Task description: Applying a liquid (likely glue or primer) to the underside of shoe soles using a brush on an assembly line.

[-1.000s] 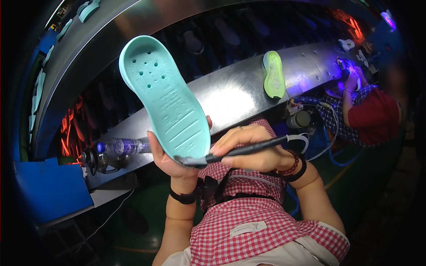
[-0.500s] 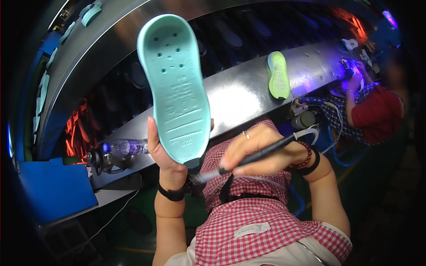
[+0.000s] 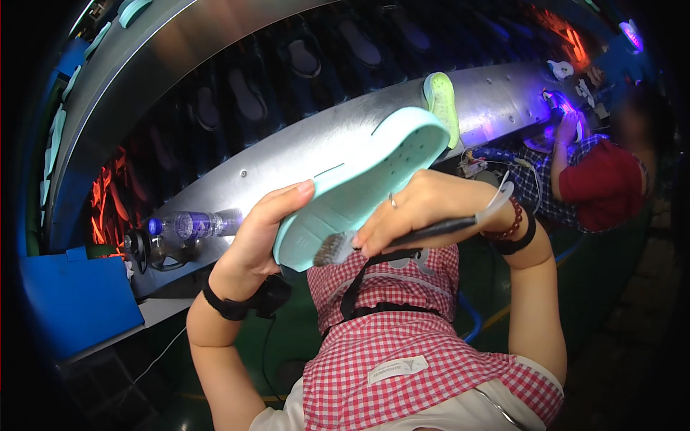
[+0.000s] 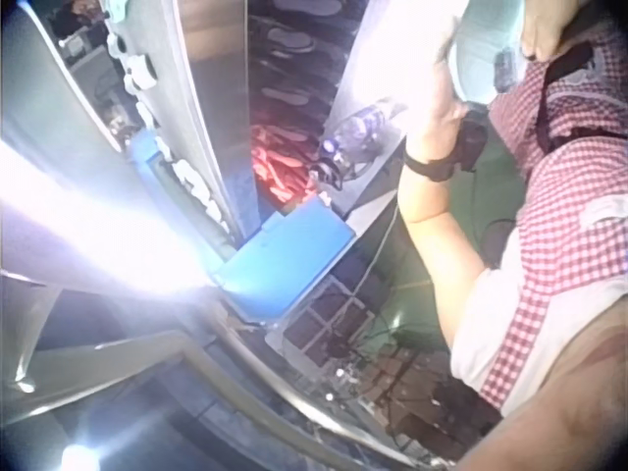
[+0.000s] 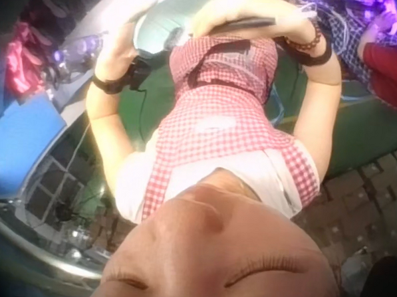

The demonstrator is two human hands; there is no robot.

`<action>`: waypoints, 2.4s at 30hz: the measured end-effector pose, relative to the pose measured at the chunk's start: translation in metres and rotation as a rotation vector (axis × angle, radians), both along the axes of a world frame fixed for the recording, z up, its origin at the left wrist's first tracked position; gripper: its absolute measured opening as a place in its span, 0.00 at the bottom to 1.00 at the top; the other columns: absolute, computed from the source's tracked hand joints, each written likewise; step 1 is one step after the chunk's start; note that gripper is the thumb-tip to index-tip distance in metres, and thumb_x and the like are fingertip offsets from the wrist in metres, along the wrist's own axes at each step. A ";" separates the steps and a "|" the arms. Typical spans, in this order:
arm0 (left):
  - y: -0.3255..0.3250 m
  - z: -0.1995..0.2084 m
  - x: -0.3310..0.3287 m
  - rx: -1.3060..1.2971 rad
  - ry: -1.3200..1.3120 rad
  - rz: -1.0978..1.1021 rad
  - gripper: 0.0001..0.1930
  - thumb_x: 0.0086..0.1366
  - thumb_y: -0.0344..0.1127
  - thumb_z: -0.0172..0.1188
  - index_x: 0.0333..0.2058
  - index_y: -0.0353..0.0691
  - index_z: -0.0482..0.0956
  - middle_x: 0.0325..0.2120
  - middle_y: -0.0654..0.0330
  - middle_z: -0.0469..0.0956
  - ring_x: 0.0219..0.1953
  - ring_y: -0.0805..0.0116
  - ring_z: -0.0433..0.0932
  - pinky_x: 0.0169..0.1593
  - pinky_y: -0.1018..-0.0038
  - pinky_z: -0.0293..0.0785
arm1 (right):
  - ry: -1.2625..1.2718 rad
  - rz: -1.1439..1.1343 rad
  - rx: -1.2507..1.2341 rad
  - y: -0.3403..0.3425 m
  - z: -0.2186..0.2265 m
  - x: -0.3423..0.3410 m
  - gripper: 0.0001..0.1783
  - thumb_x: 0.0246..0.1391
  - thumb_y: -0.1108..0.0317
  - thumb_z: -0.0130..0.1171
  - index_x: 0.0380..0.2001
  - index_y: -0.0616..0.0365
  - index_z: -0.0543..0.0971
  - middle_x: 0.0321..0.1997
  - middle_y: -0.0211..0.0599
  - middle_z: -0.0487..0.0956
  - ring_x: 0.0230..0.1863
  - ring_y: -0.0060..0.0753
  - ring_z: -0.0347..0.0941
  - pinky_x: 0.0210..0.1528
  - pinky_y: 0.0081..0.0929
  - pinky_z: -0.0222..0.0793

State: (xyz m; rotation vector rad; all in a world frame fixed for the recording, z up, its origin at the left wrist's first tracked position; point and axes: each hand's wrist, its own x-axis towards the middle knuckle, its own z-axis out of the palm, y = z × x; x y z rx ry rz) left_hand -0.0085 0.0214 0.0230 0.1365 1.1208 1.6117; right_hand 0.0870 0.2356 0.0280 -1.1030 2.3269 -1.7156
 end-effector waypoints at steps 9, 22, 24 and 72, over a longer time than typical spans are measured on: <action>-0.010 -0.007 0.000 -0.106 0.075 -0.054 0.24 0.61 0.45 0.51 0.46 0.28 0.70 0.37 0.54 0.75 0.34 0.72 0.76 0.37 0.79 0.73 | 0.009 0.017 0.283 0.016 0.012 0.007 0.11 0.44 0.69 0.54 0.34 0.59 0.77 0.39 0.40 0.78 0.39 0.42 0.75 0.38 0.29 0.70; -0.002 -0.030 0.002 0.043 -0.035 0.113 0.26 0.63 0.44 0.46 0.53 0.29 0.61 0.43 0.48 0.72 0.40 0.64 0.76 0.42 0.74 0.74 | -0.211 -0.203 -0.106 0.018 -0.002 0.005 0.12 0.45 0.73 0.60 0.36 0.63 0.78 0.33 0.40 0.80 0.34 0.26 0.76 0.37 0.20 0.70; 0.013 -0.035 0.011 0.157 -0.199 0.213 0.27 0.63 0.43 0.43 0.55 0.30 0.57 0.46 0.45 0.69 0.43 0.58 0.75 0.45 0.69 0.75 | -0.345 -0.340 -0.158 0.003 -0.019 0.000 0.11 0.46 0.72 0.60 0.35 0.64 0.79 0.28 0.37 0.79 0.26 0.19 0.74 0.28 0.15 0.69; -0.043 0.182 -0.367 -1.697 1.634 -0.077 0.27 0.49 0.45 0.60 0.48 0.40 0.71 0.45 0.45 0.72 0.54 0.49 0.63 0.55 0.62 0.61 | -0.781 -0.589 -1.219 0.040 -0.132 -0.018 0.11 0.51 0.75 0.51 0.38 0.69 0.74 0.36 0.49 0.77 0.24 0.26 0.72 0.27 0.17 0.68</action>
